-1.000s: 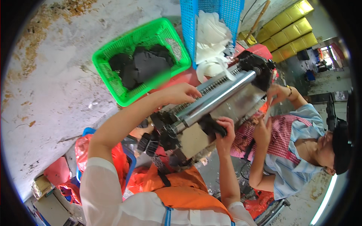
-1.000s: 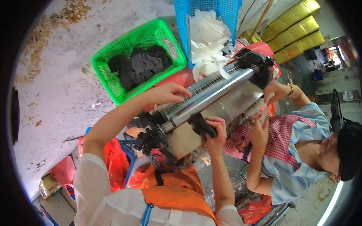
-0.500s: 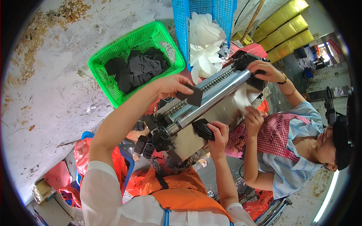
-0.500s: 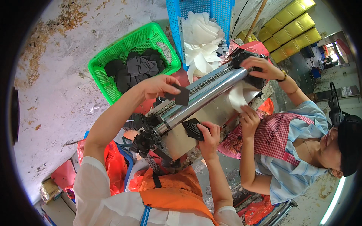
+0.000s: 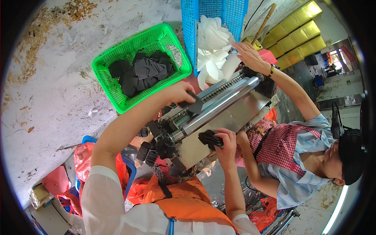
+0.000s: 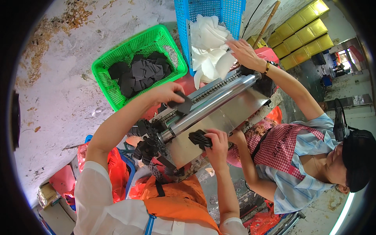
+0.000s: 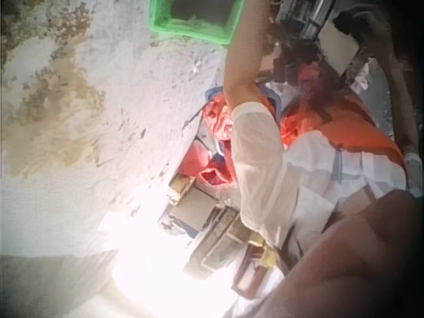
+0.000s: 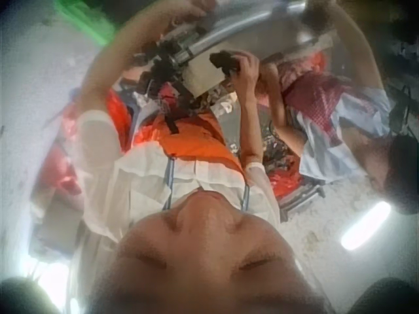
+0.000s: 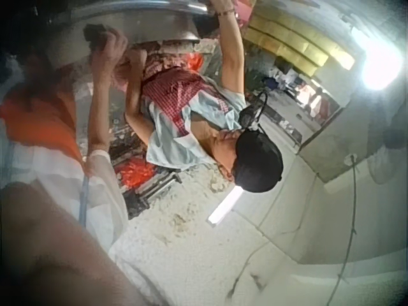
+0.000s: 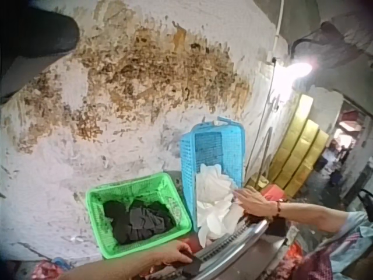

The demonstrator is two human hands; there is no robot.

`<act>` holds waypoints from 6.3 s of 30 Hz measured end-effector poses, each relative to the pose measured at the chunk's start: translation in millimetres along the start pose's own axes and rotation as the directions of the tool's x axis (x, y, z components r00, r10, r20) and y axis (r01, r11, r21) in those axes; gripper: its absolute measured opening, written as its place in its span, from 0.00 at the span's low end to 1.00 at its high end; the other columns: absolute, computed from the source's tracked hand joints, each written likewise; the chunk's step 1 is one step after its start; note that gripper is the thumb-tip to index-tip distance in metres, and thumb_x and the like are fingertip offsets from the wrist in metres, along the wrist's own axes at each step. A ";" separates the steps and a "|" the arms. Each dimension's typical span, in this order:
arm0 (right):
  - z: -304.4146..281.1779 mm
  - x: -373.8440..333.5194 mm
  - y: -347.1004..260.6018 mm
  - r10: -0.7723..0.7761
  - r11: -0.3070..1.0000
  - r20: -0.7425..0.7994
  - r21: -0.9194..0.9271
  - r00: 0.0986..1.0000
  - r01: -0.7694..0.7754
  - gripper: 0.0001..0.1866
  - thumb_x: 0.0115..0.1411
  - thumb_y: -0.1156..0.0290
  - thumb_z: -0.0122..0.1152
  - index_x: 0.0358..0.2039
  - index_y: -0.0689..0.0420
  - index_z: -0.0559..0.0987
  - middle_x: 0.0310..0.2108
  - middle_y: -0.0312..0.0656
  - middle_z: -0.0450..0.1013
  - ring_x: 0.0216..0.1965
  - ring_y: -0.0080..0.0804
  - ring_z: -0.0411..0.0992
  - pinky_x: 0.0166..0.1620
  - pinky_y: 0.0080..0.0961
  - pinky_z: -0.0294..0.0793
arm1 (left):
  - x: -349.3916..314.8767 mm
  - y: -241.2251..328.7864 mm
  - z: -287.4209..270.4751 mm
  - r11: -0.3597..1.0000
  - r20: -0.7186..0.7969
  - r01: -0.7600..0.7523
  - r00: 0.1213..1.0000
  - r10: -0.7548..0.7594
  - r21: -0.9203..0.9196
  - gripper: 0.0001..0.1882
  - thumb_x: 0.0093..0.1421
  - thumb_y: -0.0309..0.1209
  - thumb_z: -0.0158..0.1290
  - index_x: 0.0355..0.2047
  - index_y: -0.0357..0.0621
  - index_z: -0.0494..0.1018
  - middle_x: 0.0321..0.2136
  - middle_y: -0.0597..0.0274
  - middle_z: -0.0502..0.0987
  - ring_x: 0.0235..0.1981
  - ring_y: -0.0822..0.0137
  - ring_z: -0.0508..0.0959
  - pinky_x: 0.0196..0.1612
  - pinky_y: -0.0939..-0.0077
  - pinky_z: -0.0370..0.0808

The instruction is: The person applies adhesive to shoe components using an industrial roller machine.

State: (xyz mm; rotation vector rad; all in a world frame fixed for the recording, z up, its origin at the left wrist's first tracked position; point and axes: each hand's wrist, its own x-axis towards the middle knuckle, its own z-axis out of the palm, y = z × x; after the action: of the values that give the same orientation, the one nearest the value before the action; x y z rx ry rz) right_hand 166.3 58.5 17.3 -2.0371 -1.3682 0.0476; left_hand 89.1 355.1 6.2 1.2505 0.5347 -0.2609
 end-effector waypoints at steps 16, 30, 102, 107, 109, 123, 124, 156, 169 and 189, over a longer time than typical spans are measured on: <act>-7.4 -2.3 -13.7 0.318 0.645 0.265 0.643 0.910 -0.412 0.18 0.48 0.88 0.62 0.40 0.60 0.73 0.38 0.42 0.74 0.41 0.31 0.74 0.45 0.23 0.73 | 9.3 -17.5 12.1 0.998 0.179 -0.060 0.982 0.065 -0.034 0.15 0.51 0.20 0.60 0.41 0.43 0.75 0.35 0.65 0.77 0.37 0.71 0.77 0.39 0.74 0.74; 19.0 -9.0 1.6 -0.071 0.997 -0.167 -0.022 0.983 0.068 0.20 0.42 0.86 0.61 0.39 0.59 0.78 0.39 0.44 0.73 0.42 0.44 0.71 0.47 0.34 0.70 | -16.4 3.6 4.0 0.876 0.127 -0.117 0.972 0.198 -0.469 0.18 0.52 0.17 0.61 0.44 0.39 0.72 0.44 0.59 0.78 0.43 0.70 0.80 0.46 0.73 0.78; 7.0 -0.8 -11.8 0.151 0.976 -0.030 0.166 0.988 -0.144 0.22 0.41 0.89 0.59 0.40 0.59 0.79 0.40 0.44 0.73 0.44 0.44 0.71 0.48 0.32 0.71 | -9.3 -9.8 9.8 0.981 0.165 0.008 0.986 0.024 -0.192 0.12 0.56 0.28 0.62 0.40 0.41 0.75 0.34 0.64 0.79 0.35 0.72 0.79 0.41 0.73 0.76; -15.6 3.9 -15.9 0.238 0.629 0.119 0.737 0.964 -0.246 0.21 0.46 0.92 0.54 0.41 0.62 0.79 0.39 0.41 0.74 0.44 0.29 0.73 0.47 0.26 0.72 | 4.0 -18.5 19.7 0.999 0.146 -0.034 0.989 0.030 0.025 0.10 0.56 0.27 0.61 0.39 0.43 0.75 0.33 0.68 0.77 0.35 0.74 0.77 0.40 0.78 0.74; -24.2 -1.6 -13.6 0.271 0.844 0.294 0.385 0.916 -0.373 0.23 0.40 0.88 0.58 0.40 0.61 0.79 0.37 0.41 0.74 0.41 0.36 0.73 0.47 0.26 0.71 | 4.2 -16.3 16.8 0.996 0.097 -0.032 0.995 0.023 0.086 0.09 0.57 0.27 0.60 0.38 0.43 0.75 0.33 0.68 0.77 0.34 0.75 0.77 0.37 0.78 0.74; -25.8 -8.3 -10.2 0.268 0.872 0.303 0.329 0.915 -0.364 0.16 0.51 0.86 0.61 0.41 0.60 0.79 0.36 0.41 0.72 0.34 0.33 0.74 0.37 0.28 0.74 | 3.6 -25.0 14.1 0.996 -0.005 -0.094 0.996 0.094 -0.004 0.13 0.54 0.20 0.59 0.40 0.41 0.75 0.34 0.64 0.78 0.37 0.71 0.77 0.41 0.76 0.74; -27.5 -10.3 -11.5 0.268 0.928 0.282 0.181 0.921 -0.325 0.20 0.48 0.85 0.63 0.44 0.58 0.78 0.36 0.44 0.72 0.35 0.40 0.74 0.39 0.32 0.74 | 6.5 -29.5 8.1 0.980 -0.074 -0.183 0.979 0.189 0.082 0.12 0.50 0.19 0.59 0.36 0.41 0.77 0.34 0.64 0.78 0.36 0.71 0.77 0.40 0.75 0.74; -17.6 -3.3 -4.8 0.416 0.858 0.261 0.205 0.871 -0.471 0.17 0.52 0.80 0.64 0.44 0.59 0.78 0.37 0.46 0.75 0.35 0.42 0.77 0.39 0.29 0.75 | 8.7 2.7 17.1 0.647 -0.011 -0.048 0.996 0.087 0.761 0.25 0.49 0.27 0.61 0.50 0.36 0.74 0.41 0.55 0.79 0.39 0.65 0.79 0.39 0.70 0.77; -7.8 -1.5 -4.2 0.445 0.460 0.290 0.738 0.848 -0.494 0.16 0.56 0.84 0.60 0.46 0.61 0.78 0.36 0.33 0.74 0.40 0.20 0.73 0.41 0.17 0.72 | 7.8 -13.7 20.8 0.997 0.231 -0.020 0.972 0.036 -0.068 0.13 0.57 0.25 0.59 0.43 0.39 0.74 0.37 0.65 0.78 0.37 0.71 0.78 0.40 0.74 0.77; 22.2 -29.8 -6.7 -0.028 0.952 -0.205 -0.303 0.978 -0.037 0.21 0.48 0.79 0.68 0.46 0.59 0.79 0.39 0.40 0.75 0.41 0.41 0.71 0.44 0.36 0.72 | -29.8 -62.8 -75.1 0.716 -0.299 -0.129 0.847 0.439 0.686 0.28 0.52 0.36 0.62 0.53 0.40 0.72 0.52 0.51 0.74 0.55 0.55 0.71 0.59 0.64 0.65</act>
State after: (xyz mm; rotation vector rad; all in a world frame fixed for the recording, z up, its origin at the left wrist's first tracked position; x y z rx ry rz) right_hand 139.0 46.4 -5.8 -2.2230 -1.3012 -0.3881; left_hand 16.2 403.9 -46.4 2.0884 0.6491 0.1476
